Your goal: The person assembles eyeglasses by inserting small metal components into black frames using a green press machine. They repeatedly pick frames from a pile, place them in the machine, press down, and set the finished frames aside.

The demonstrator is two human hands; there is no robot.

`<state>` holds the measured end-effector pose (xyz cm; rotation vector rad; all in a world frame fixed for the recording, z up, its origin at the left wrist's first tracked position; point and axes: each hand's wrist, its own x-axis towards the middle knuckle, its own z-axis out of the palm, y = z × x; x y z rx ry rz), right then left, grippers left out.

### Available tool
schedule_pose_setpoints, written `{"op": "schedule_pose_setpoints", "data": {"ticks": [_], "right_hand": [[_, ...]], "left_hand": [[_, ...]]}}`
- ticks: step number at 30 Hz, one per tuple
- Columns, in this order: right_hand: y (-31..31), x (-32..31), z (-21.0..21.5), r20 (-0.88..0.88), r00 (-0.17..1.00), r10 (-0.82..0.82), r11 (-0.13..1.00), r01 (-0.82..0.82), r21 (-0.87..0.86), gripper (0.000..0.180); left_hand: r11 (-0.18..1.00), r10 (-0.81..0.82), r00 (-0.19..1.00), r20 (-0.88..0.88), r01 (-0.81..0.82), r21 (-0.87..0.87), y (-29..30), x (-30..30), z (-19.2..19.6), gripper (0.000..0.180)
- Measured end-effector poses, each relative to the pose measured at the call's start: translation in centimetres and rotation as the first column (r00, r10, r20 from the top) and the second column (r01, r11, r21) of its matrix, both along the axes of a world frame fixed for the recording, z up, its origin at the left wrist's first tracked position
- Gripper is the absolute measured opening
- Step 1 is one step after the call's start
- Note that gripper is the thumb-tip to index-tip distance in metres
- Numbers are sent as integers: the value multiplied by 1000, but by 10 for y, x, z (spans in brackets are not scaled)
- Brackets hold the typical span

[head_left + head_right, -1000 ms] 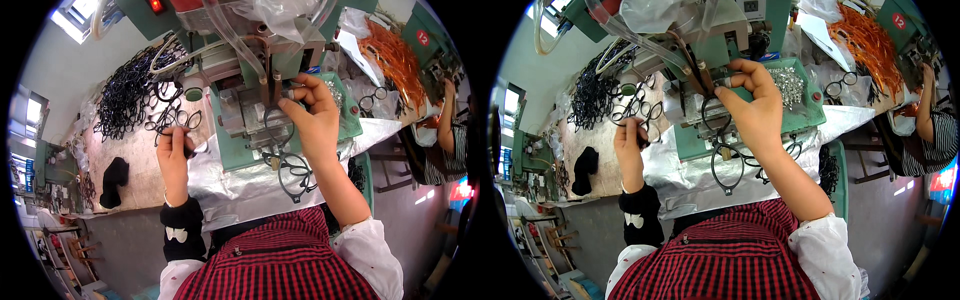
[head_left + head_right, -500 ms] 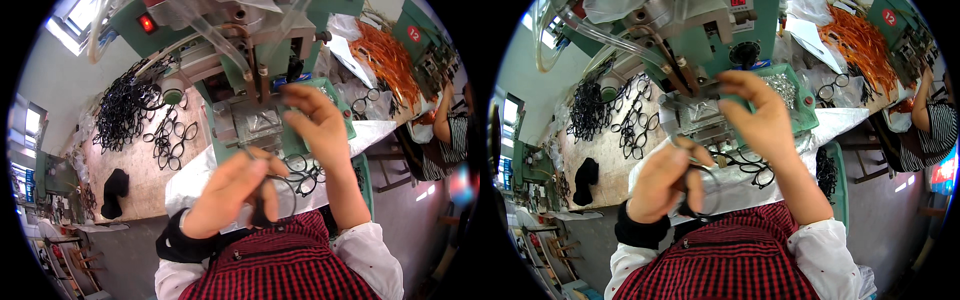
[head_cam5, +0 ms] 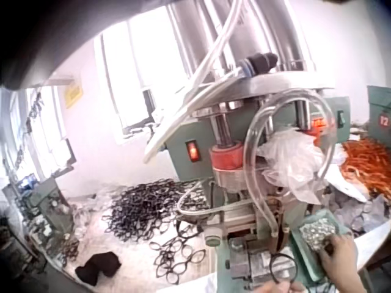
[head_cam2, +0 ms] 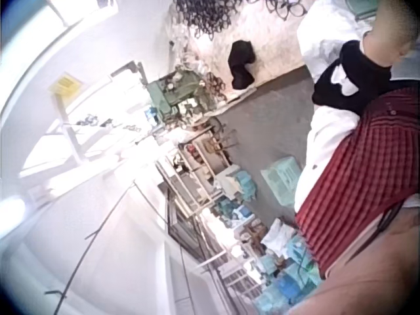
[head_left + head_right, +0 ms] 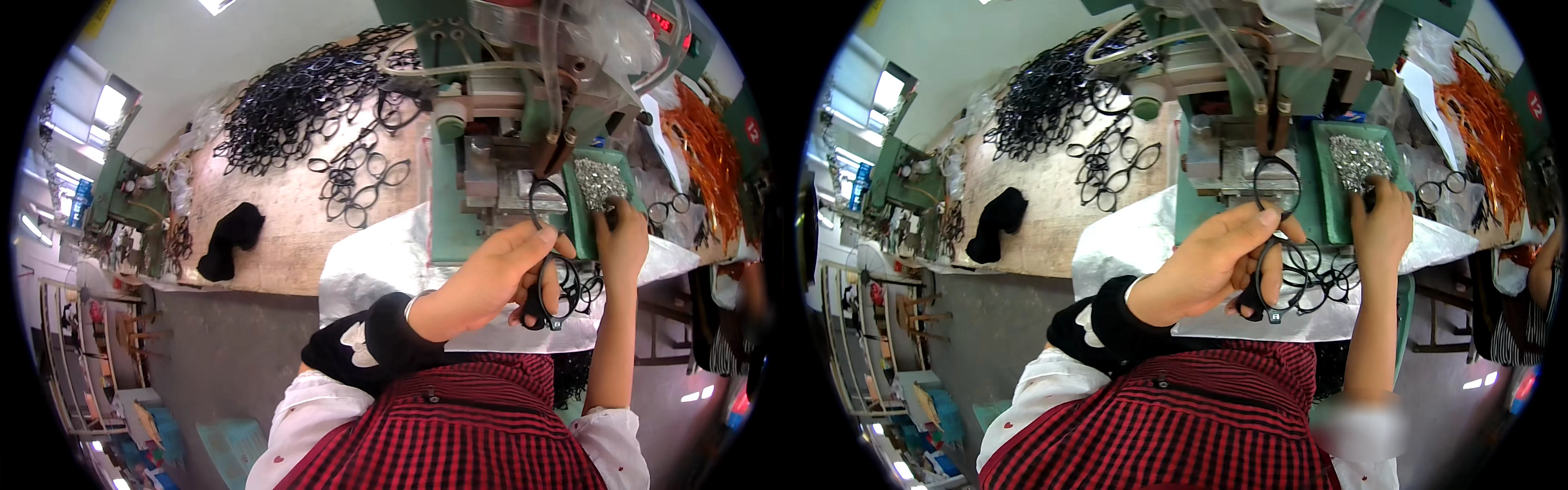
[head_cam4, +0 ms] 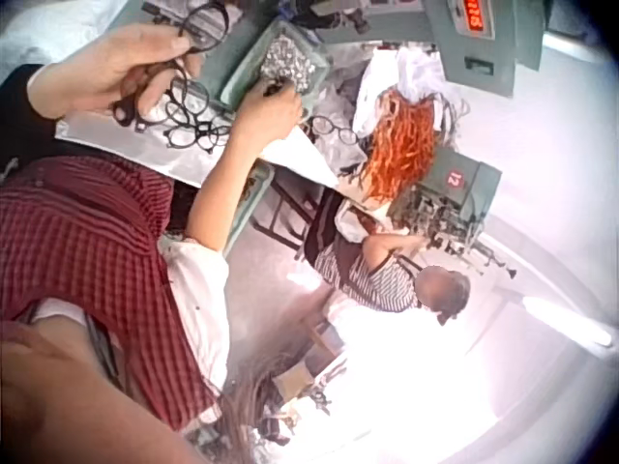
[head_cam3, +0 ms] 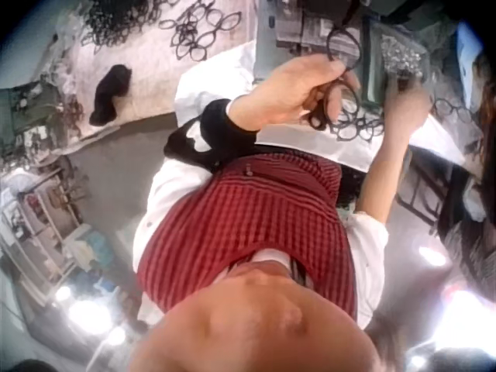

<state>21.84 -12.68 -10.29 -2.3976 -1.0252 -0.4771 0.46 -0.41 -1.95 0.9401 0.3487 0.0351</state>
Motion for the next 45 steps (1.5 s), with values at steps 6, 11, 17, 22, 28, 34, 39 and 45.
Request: {"op": "schedule_pose_setpoints", "data": {"ticks": [6,11,17,22,28,34,39,45], "right_hand": [[23,9,-9,-178,984,16,977,23,214,10],[17,9,-10,-162,987,24,955,25,295,14],[38,8,5,-423,877,226,862,23,506,14],[18,4,3,-430,891,144,855,107,507,15],[-76,4,-23,-276,961,-10,884,137,446,16],[-45,-24,23,-435,862,259,846,15,533,15],[40,-48,80,-404,681,610,690,-208,693,26],[63,-67,61,-499,477,723,567,2,824,39]], "left_hand": [[766,302,953,19,-254,590,-2,-87,-1,13],[-193,721,485,495,-546,816,65,-150,19,8],[-728,391,835,387,24,685,225,-143,-25,12],[-625,470,881,50,293,723,305,-160,-126,9],[-734,377,869,322,67,676,259,-161,-108,14],[-734,470,727,500,8,679,214,-140,-60,24],[-429,625,650,432,-176,886,178,-104,-47,31],[159,759,484,436,-787,597,96,-79,-65,14]]}}
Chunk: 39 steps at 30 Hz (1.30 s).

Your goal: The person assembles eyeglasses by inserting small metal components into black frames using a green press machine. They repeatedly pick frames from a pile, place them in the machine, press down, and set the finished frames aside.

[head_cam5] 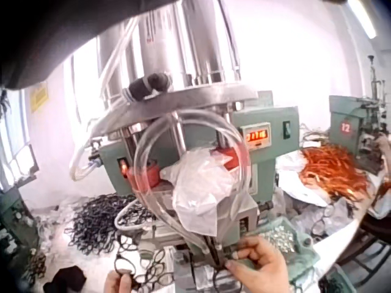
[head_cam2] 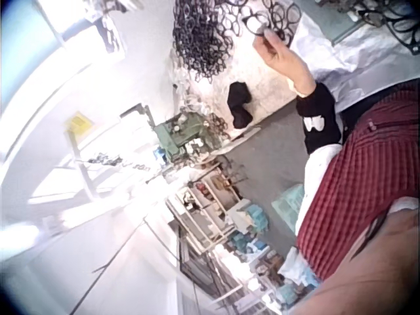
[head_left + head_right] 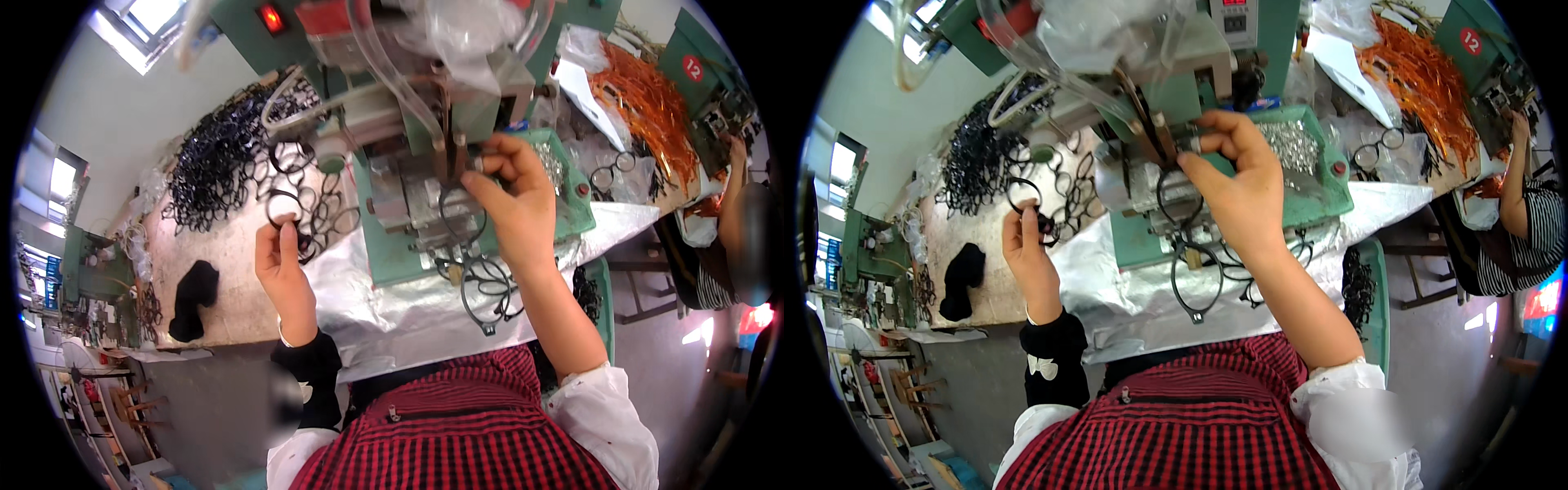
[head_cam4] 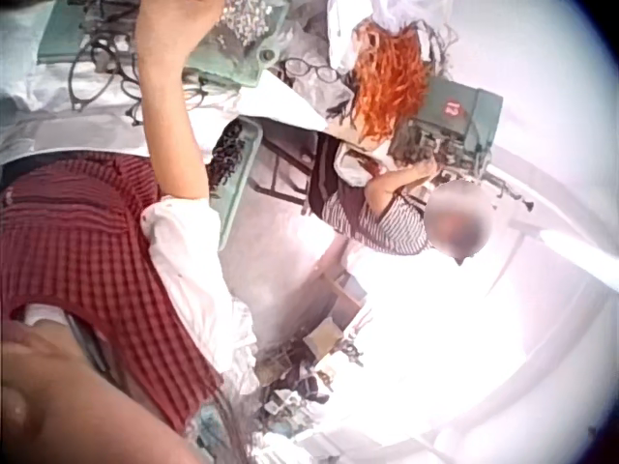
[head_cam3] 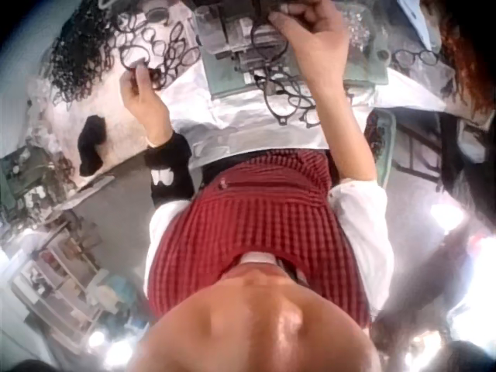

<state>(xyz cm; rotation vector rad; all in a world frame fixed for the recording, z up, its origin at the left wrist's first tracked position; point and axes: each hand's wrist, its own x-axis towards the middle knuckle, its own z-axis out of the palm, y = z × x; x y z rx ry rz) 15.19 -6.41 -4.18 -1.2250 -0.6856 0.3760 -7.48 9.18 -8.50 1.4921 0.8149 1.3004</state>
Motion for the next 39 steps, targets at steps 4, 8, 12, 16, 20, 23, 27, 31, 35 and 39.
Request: {"op": "schedule_pose_setpoints", "data": {"ticks": [4,8,12,16,20,23,27,31,35,39], "right_hand": [[3,-4,6,-123,990,67,996,-60,59,41],[5,-11,19,-265,954,137,982,-96,162,44],[-2,-24,35,-294,948,119,989,-87,118,47],[-14,-14,36,-86,988,129,990,-134,-50,49],[-29,33,5,261,957,-130,964,183,-192,37],[-61,90,-57,459,797,-394,776,556,-299,30],[-73,68,-55,714,678,-172,739,568,-362,11],[-69,68,-61,837,544,-63,615,681,-397,10],[-64,67,-65,850,521,-73,599,705,-381,9],[-77,66,-82,478,804,-354,742,553,-379,7]], "left_hand": [[946,-233,918,322,138,292,-30,31,46,17],[761,-309,931,193,120,638,-35,56,110,18],[790,-279,944,178,120,602,-30,72,116,16],[633,-368,929,-33,276,724,-53,69,98,18],[269,-325,844,-426,515,814,-56,66,86,25],[88,-226,895,-384,411,907,-66,89,69,21],[83,-208,920,-332,354,931,-63,94,55,16],[92,-213,912,-351,376,922,-63,90,53,16],[367,-166,941,-296,337,867,-90,72,33,20],[418,272,892,-360,228,879,-101,4,36,21]]}}
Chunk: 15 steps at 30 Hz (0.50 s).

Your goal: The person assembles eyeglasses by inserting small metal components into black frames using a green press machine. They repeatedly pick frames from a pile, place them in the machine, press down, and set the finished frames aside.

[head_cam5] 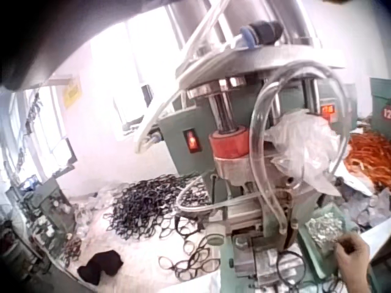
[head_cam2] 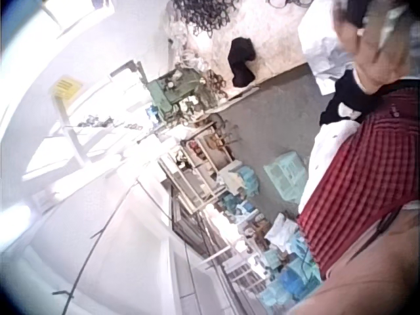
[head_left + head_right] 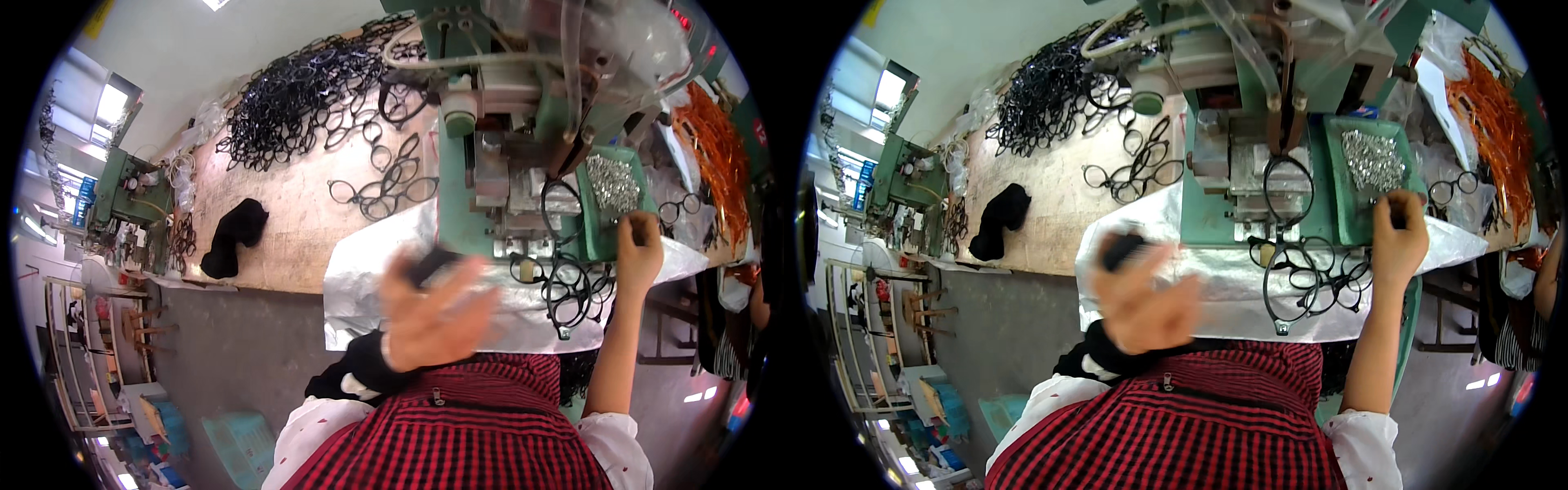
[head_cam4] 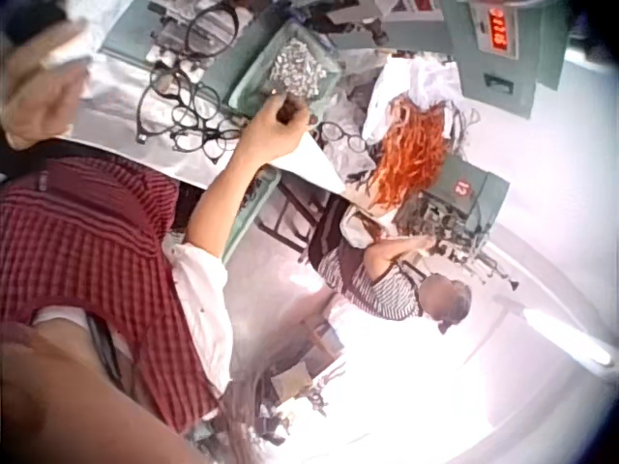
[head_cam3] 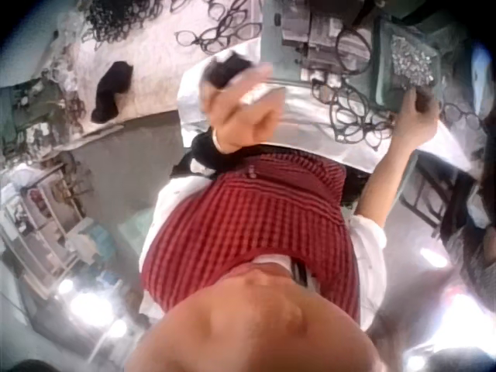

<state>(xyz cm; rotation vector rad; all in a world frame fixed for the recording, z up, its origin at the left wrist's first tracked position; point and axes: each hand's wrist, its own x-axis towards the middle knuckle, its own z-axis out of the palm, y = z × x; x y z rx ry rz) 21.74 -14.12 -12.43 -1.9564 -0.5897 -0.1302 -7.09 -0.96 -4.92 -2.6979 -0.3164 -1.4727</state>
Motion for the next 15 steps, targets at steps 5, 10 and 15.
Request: {"op": "schedule_pose_setpoints", "data": {"ticks": [5,10,15], "right_hand": [[7,3,9,-105,988,109,978,-88,189,12],[36,-10,40,-111,983,143,958,-109,264,16],[13,3,16,-134,989,62,988,-41,152,18]], "left_hand": [[896,442,879,180,-423,-133,59,-26,58,19],[935,347,938,-3,-346,-79,163,21,13,6],[714,620,670,-409,-698,-61,221,52,-107,29]]}}
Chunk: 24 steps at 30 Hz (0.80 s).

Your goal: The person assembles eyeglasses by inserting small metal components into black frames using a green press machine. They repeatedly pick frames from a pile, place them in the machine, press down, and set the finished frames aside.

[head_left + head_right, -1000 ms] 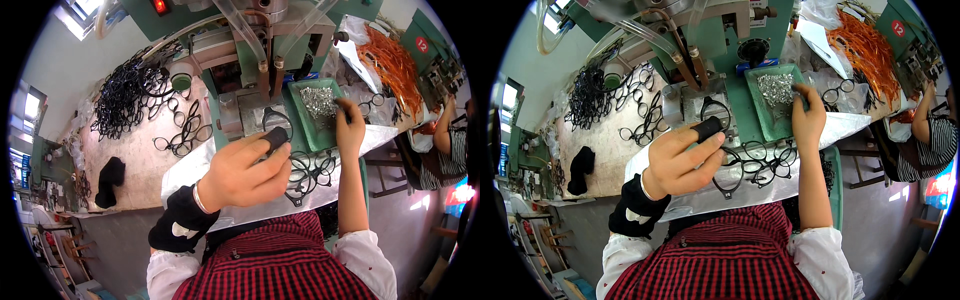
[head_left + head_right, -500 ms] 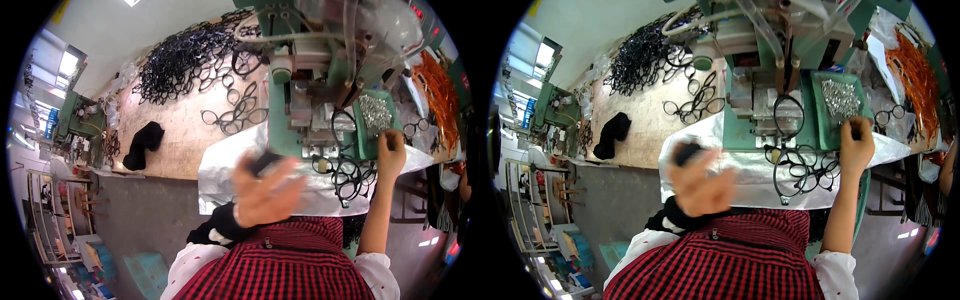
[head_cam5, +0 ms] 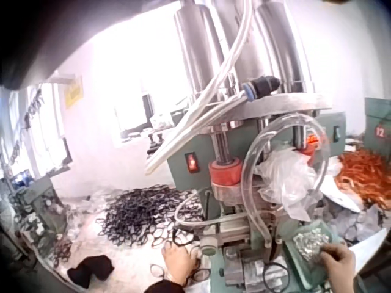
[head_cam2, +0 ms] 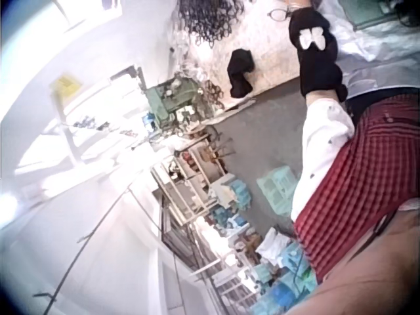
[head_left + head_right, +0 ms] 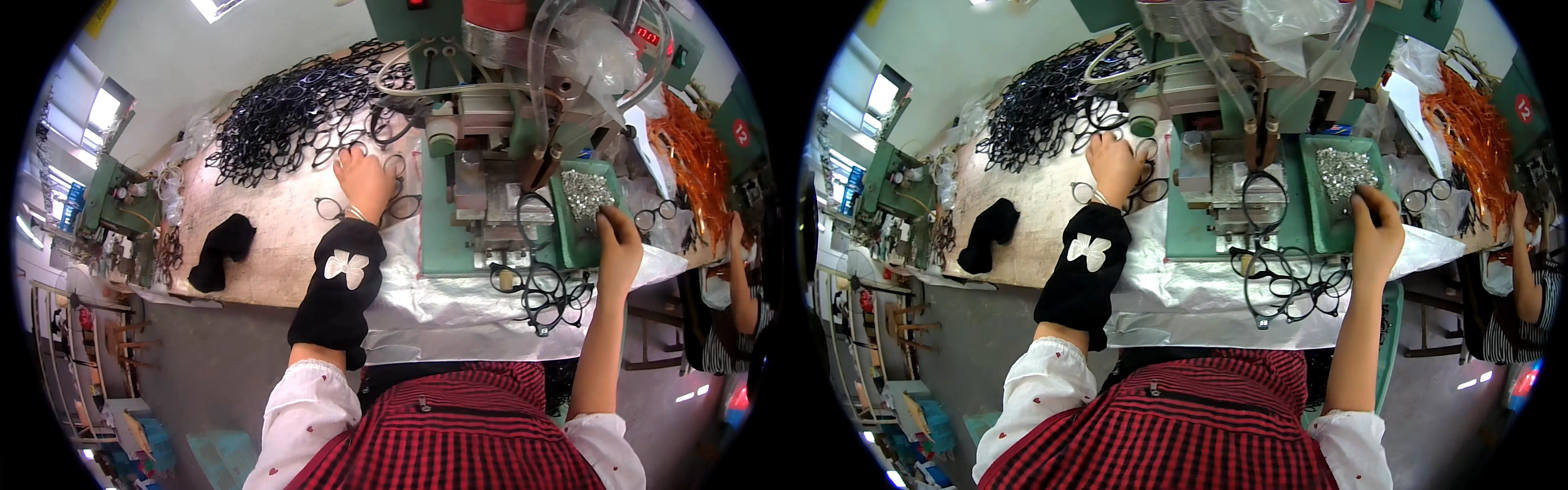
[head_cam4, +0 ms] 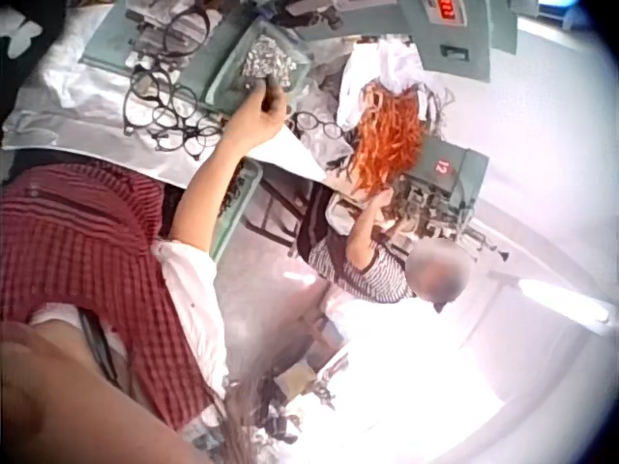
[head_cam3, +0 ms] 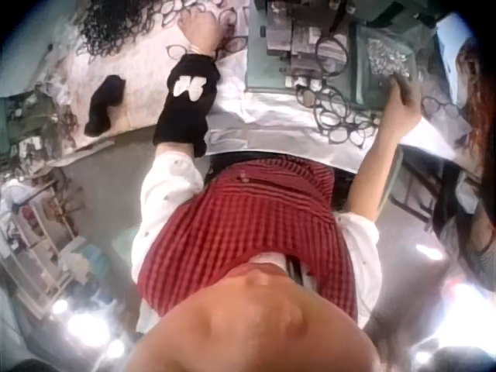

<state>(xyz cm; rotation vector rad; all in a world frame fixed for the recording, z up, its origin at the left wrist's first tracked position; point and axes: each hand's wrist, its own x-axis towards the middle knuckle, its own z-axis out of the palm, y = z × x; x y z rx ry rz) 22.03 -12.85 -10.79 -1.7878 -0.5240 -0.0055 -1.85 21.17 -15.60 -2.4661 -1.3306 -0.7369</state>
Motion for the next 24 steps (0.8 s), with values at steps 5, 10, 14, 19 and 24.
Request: {"op": "schedule_pose_setpoints", "data": {"ticks": [5,10,14,19,24], "right_hand": [[-69,-4,-10,274,955,-117,974,164,-155,16],[-42,-29,18,101,995,26,999,-29,25,13],[26,-50,75,202,929,309,943,-327,59,21],[70,-63,68,-99,890,445,837,-374,400,47],[66,-69,67,-167,871,462,811,-338,478,47]], "left_hand": [[996,-87,977,196,91,-12,-20,-22,5,15],[898,-21,661,750,342,-276,-42,-29,56,21],[849,-61,623,780,444,-288,-55,-21,68,19],[713,93,364,927,625,-317,-100,-29,49,11],[745,145,224,964,616,-256,-127,-30,55,10]]}}
